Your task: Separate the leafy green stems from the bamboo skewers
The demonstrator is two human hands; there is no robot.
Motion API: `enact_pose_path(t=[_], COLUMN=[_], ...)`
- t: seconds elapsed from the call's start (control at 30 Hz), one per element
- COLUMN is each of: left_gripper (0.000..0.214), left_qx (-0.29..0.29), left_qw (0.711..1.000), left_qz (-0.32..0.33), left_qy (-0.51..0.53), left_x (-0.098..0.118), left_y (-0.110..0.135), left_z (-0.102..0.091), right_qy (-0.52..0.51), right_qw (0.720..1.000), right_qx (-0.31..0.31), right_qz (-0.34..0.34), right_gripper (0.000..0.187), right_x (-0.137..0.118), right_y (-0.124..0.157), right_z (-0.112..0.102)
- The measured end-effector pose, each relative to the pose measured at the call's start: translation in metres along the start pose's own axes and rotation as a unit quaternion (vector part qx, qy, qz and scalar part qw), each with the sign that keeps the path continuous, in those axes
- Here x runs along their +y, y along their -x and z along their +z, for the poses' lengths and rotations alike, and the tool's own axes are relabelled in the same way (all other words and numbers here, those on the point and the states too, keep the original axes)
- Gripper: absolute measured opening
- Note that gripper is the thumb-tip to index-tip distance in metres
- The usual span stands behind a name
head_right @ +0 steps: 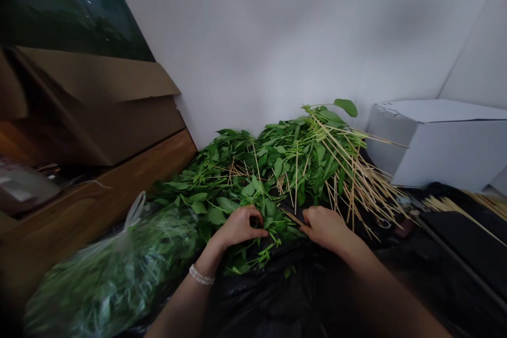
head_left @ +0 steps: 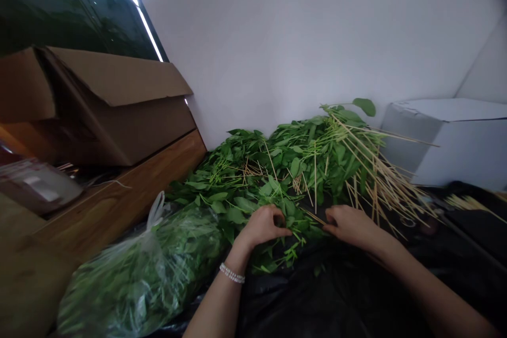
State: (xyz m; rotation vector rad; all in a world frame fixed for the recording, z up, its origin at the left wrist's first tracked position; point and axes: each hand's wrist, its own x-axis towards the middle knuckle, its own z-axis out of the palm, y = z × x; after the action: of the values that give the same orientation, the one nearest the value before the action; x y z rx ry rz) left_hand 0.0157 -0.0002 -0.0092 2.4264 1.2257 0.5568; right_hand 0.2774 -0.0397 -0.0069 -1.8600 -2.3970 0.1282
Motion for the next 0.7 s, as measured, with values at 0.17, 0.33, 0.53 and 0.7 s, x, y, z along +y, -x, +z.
enact_pose_path(t=[0.17,0.33,0.53,0.7], left_gripper=[0.008,0.016,0.057,0.059], left_qx=[0.004,0.064,0.123,0.116], left_qw=[1.0,0.996,0.991,0.992], left_qz=[0.001,-0.031,-0.039,-0.026], left_qy=[-0.012,-0.049,-0.025,0.03], left_x=[0.0,0.003,0.001,0.0], left_y=[0.0,0.0,-0.001,-0.002], left_z=[0.0,-0.006,-0.008,-0.009], right_qy=[0.038,0.058,-0.018,-0.129], right_qw=[0.999,0.997,0.996,0.986], right_qx=[0.007,0.041,0.086,0.105], right_qz=[-0.005,0.007,0.005,-0.023], right_gripper=[0.016,0.018,0.018,0.018], right_x=[-0.005,-0.013,-0.02,-0.023], right_y=[0.0,0.0,0.0,-0.002], right_z=[0.0,-0.004,-0.005,0.002])
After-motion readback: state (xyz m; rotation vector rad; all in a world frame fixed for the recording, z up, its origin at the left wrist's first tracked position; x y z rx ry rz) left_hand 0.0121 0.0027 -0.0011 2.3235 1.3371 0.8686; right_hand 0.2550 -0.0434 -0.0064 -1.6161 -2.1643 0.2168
